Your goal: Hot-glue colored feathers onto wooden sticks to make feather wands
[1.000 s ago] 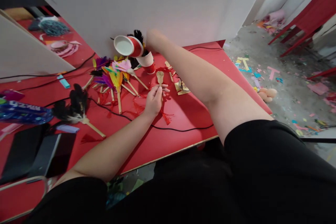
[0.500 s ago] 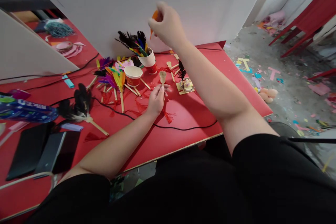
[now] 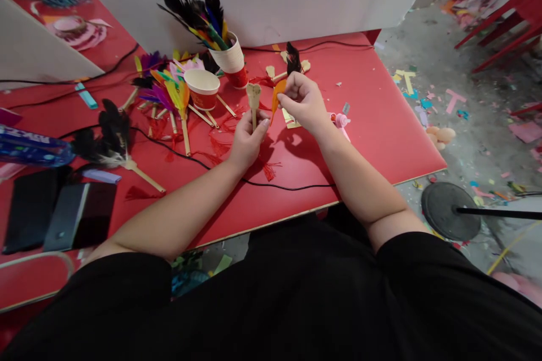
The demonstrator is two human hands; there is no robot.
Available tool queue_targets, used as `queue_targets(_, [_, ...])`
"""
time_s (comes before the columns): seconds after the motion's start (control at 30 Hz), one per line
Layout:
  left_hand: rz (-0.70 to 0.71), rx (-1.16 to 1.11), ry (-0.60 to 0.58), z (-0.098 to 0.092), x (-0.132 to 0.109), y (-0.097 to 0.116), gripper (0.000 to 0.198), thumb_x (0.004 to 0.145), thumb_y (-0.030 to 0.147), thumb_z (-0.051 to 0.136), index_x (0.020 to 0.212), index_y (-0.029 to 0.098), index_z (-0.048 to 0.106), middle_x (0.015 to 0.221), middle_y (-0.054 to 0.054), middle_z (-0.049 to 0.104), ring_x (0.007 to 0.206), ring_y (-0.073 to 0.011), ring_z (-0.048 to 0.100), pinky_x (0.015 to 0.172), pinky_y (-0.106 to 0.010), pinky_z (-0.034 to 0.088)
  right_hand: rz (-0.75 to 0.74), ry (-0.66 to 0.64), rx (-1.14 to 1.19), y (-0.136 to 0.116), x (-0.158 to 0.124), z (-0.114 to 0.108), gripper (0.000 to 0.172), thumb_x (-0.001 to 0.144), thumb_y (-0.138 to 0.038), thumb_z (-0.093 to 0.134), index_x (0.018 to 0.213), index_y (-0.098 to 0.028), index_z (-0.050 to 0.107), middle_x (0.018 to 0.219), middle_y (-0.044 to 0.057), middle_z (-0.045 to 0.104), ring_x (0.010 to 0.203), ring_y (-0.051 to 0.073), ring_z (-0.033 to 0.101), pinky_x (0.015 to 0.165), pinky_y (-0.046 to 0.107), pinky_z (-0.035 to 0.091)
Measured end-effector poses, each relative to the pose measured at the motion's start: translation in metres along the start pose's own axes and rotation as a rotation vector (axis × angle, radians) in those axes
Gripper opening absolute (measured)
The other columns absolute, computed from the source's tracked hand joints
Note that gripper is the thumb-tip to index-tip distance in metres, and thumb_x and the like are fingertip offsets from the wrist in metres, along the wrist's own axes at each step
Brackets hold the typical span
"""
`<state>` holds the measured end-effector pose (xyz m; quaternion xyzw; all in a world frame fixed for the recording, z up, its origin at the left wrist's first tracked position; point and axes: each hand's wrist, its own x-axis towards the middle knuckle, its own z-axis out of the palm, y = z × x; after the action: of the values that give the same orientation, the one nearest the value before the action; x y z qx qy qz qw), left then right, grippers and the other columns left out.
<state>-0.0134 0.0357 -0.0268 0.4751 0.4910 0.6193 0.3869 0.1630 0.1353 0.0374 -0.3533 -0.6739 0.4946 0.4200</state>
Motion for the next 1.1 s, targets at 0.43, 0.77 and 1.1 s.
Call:
queue_targets(0.43, [-0.103,0.001,-0.066,-0.002,0.0,0.01,0.037,0.109,0.052,0.093,0.094,0.023,0.075,0.078,0.001,0.068,0.08,-0.0174,0.069,0.078,-0.031,0.056,0.149,-0.175,0.229,-0.006,-0.011,0.004,0.049,0.083,-0.054,0.097,0.114,-0.032,0.066,0.107,0.003,0.072,0.097,0.026,0.077,0.071,0.036,0.064])
queue_targets(0.77, [-0.051,0.008,-0.123,-0.006,0.0,0.007,0.048,0.107,0.068,0.091,0.094,0.023,0.081,0.079,-0.002,0.07,0.083,-0.0196,0.072,0.077,-0.032,0.059,0.118,-0.323,0.222,-0.007,-0.011,-0.009,0.048,0.079,-0.058,0.107,0.096,-0.027,0.074,0.087,0.0,0.072,0.075,0.017,0.063,0.067,0.034,0.058])
queue_targets(1.1, [-0.088,-0.034,-0.048,-0.007,-0.003,-0.006,0.067,0.115,0.094,0.055,0.132,0.031,0.068,0.091,-0.001,0.068,0.057,-0.0122,0.051,0.055,-0.029,0.042,0.057,-0.127,0.097,-0.006,-0.006,-0.009,0.046,0.083,-0.049,0.108,0.1,-0.029,0.07,0.09,0.003,0.07,0.092,0.028,0.074,0.081,0.049,0.072])
